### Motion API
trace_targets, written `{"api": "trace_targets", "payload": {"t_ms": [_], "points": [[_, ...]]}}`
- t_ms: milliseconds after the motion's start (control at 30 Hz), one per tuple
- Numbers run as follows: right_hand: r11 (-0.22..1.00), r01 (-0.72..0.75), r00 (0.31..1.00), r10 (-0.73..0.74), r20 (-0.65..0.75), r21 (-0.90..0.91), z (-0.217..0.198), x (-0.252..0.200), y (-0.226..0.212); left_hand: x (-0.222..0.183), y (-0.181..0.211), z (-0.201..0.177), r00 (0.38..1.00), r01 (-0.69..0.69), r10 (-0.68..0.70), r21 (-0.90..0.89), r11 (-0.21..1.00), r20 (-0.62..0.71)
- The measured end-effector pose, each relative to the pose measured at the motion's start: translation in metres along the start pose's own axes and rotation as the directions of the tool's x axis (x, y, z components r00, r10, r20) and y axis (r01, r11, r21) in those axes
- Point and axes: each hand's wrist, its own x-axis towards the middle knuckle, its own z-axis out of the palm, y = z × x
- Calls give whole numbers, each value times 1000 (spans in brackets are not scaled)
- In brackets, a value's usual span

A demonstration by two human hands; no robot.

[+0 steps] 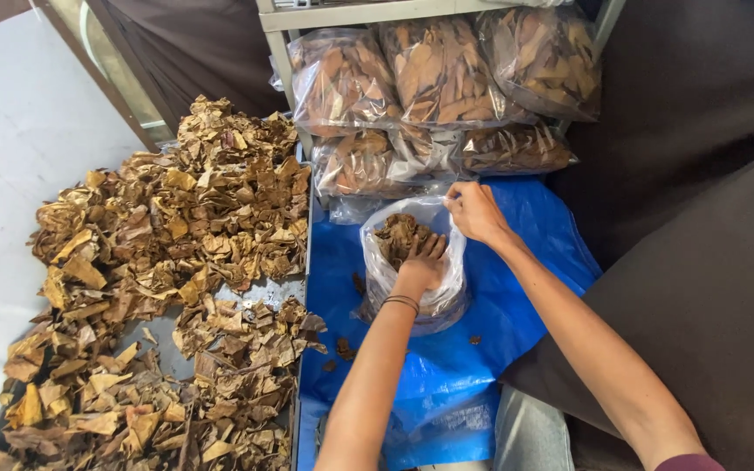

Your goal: Stuffing dried leaves into plastic bags from a large pile on a tarp

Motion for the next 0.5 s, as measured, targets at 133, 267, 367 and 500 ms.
{"api": "trace_targets", "payload": {"t_ms": [133, 267, 367, 500], "points": [[997, -10, 1000, 9, -10, -76, -2, 4, -5, -17, -10, -25, 997, -53, 54, 4, 999, -46], [990, -17, 1000, 16, -12, -139, -7, 11, -3, -48, -22, -67, 984, -119, 88, -208, 971, -153], [989, -10, 1000, 8, -11, -149, -14, 5, -9, -104, -23, -119, 967, -213, 130, -413, 885, -220], [992, -23, 999, 26, 23, -124, -16, 3, -5, -184, -18, -172, 972, -191, 72, -574, 796, -224]]}}
